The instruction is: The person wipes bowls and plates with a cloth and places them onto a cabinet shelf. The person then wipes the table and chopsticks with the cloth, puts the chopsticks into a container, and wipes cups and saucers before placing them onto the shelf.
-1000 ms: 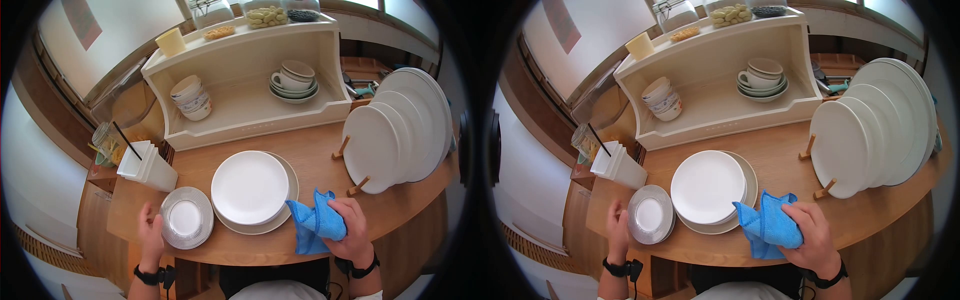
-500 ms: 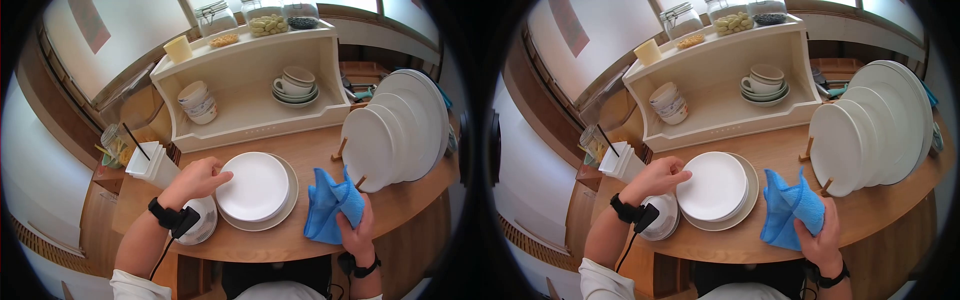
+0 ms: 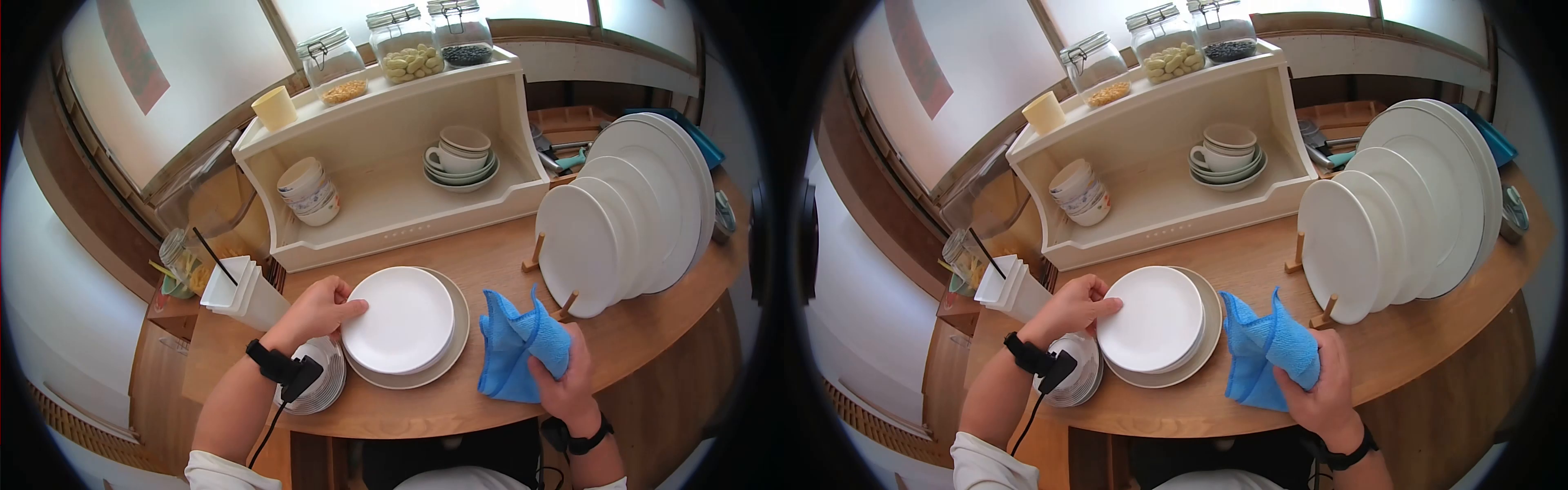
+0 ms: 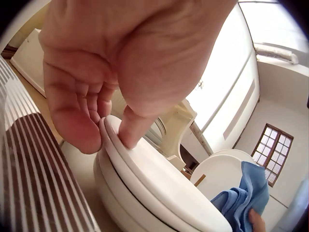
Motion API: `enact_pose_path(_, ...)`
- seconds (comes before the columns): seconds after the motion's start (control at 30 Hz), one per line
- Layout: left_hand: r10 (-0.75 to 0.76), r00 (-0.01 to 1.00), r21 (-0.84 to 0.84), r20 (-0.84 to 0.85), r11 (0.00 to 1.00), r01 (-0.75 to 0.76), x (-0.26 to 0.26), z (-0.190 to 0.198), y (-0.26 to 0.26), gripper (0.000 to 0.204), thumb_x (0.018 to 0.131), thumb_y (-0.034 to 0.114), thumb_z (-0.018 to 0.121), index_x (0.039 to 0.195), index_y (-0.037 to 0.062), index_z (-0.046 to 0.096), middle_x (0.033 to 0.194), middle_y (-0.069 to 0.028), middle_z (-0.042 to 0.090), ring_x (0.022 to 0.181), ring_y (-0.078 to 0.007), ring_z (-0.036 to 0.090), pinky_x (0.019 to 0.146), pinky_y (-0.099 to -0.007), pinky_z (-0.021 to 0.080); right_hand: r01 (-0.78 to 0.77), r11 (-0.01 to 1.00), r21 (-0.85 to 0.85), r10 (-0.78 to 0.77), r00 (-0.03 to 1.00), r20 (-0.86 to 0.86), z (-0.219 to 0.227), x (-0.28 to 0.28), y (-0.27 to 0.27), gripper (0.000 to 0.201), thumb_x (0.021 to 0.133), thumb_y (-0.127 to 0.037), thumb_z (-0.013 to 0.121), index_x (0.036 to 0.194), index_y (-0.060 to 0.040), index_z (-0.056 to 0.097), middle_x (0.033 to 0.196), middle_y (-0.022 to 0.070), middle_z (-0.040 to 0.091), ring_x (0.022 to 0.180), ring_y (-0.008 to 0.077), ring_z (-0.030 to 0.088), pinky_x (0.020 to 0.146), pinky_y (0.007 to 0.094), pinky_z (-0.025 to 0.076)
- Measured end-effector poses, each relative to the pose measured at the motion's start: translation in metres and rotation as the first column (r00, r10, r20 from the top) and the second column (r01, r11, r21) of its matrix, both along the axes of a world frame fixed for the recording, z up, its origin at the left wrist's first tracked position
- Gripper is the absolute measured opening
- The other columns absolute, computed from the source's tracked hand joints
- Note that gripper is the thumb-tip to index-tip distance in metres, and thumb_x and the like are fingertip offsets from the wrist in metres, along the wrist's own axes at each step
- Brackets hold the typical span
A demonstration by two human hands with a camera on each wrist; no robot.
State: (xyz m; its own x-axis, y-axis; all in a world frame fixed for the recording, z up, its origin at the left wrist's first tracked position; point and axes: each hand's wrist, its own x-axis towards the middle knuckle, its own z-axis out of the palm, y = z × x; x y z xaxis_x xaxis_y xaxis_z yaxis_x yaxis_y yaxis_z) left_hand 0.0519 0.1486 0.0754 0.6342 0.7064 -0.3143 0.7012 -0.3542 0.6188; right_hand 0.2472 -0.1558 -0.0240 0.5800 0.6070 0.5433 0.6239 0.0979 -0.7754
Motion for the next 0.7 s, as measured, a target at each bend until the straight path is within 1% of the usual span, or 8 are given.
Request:
enact_pose_path(0.2, 0.057, 0.995, -0.128, 0.085, 0.991, -0.046, -0.005, -0.007, 0.005, 0.031, 0.093, 0.025, 0.067, 0.105, -0.0013, 0.056, 0.079, -0.0057, 0.061, 0.055, -0.0110, 0.059, 0.043, -0.0242, 0.047, 0.001, 0.999, -0.038, 0.002, 0.997, 0.073, 0.006, -0.003, 0.000, 0.039, 0.075, -0.008, 0.076, 0.108, -0.0020, 0.056, 0.093, 0.0153, 0.057, 0.084, 0.0339, 0.055, 0.077, 0.0400, 0.045)
enact_pose_path(0.3, 0.056, 0.996, -0.055, 0.064, 0.997, -0.053, -0.009, -0.012, 0.005, 0.030, 0.094, 0.025, 0.064, 0.105, -0.0016, 0.057, 0.080, -0.0067, 0.062, 0.062, -0.0131, 0.060, 0.051, -0.0270, 0.049, 0.012, 0.999, -0.038, -0.008, 0.995, 0.096, 0.008, -0.004, 0.003, 0.040, 0.074, -0.009, 0.077, 0.107, -0.0022, 0.056, 0.093, 0.0156, 0.057, 0.083, 0.0344, 0.055, 0.076, 0.0405, 0.045)
enact_pose_path(0.37, -0.139, 0.988, 0.322, 0.070, 0.940, 0.109, -0.015, -0.028, 0.013, 0.032, 0.096, 0.026, 0.058, 0.105, -0.0040, 0.055, 0.084, -0.0146, 0.064, 0.073, -0.0242, 0.064, 0.065, -0.0362, 0.051, 0.009, 0.999, -0.031, -0.006, 0.996, 0.086, 0.007, -0.004, 0.002, 0.040, 0.074, -0.009, 0.077, 0.107, -0.0022, 0.056, 0.093, 0.0156, 0.057, 0.083, 0.0344, 0.055, 0.076, 0.0406, 0.045)
enact_pose_path(0.47, -0.065, 0.989, 0.347, 0.134, 0.938, 0.015, -0.017, -0.022, 0.004, 0.029, 0.098, 0.024, 0.053, 0.104, -0.0042, 0.053, 0.085, -0.0179, 0.064, 0.082, -0.0292, 0.064, 0.076, -0.0398, 0.049, 0.008, 1.000, -0.024, -0.007, 0.998, 0.055, 0.006, -0.004, 0.001, 0.039, 0.075, -0.009, 0.076, 0.107, -0.0022, 0.056, 0.093, 0.0156, 0.057, 0.083, 0.0340, 0.055, 0.075, 0.0399, 0.045)
enact_pose_path(0.53, -0.039, 0.980, 0.363, 0.197, 0.931, -0.036, -0.022, -0.016, 0.001, 0.026, 0.099, 0.022, 0.052, 0.104, -0.0037, 0.052, 0.086, -0.0174, 0.063, 0.079, -0.0273, 0.063, 0.074, -0.0387, 0.049, 0.014, 1.000, -0.015, -0.014, 0.999, 0.043, 0.004, -0.002, -0.002, 0.038, 0.076, -0.010, 0.076, 0.107, -0.0021, 0.056, 0.093, 0.0157, 0.057, 0.084, 0.0335, 0.056, 0.075, 0.0392, 0.045)
enact_pose_path(0.6, -0.015, 0.964, 0.376, 0.266, 0.922, -0.089, -0.029, -0.010, -0.002, 0.023, 0.099, 0.020, 0.050, 0.103, -0.0032, 0.051, 0.086, -0.0168, 0.063, 0.077, -0.0254, 0.062, 0.072, -0.0375, 0.049, -0.079, 0.996, -0.040, 0.074, 0.991, -0.112, 0.002, 0.001, -0.009, 0.039, 0.082, -0.011, 0.072, 0.115, 0.0011, 0.056, 0.100, 0.0142, 0.061, 0.092, 0.0281, 0.060, 0.082, 0.0356, 0.047)
enact_pose_path(0.63, -0.051, 0.940, 0.382, 0.338, 0.920, -0.088, -0.034, -0.008, -0.004, 0.021, 0.100, 0.018, 0.049, 0.103, -0.0029, 0.050, 0.086, -0.0159, 0.062, 0.075, -0.0230, 0.060, 0.070, -0.0364, 0.048, -0.079, 0.996, -0.036, 0.075, 0.992, -0.103, 0.000, -0.001, -0.010, 0.039, 0.082, -0.011, 0.072, 0.115, 0.0011, 0.056, 0.100, 0.0142, 0.061, 0.092, 0.0281, 0.060, 0.082, 0.0356, 0.047)
enact_pose_path(0.7, -0.061, 0.894, 0.319, 0.444, 0.943, -0.094, -0.040, 0.007, -0.017, 0.017, 0.101, 0.014, 0.048, 0.103, -0.0025, 0.049, 0.080, -0.0122, 0.059, 0.070, -0.0165, 0.056, 0.065, -0.0324, 0.046, -0.121, 0.961, 0.250, 0.217, 0.890, -0.402, -0.002, -0.004, -0.008, 0.044, 0.090, -0.015, 0.068, 0.125, 0.0059, 0.051, 0.114, 0.0143, 0.063, 0.104, 0.0241, 0.061, 0.091, 0.0340, 0.047)
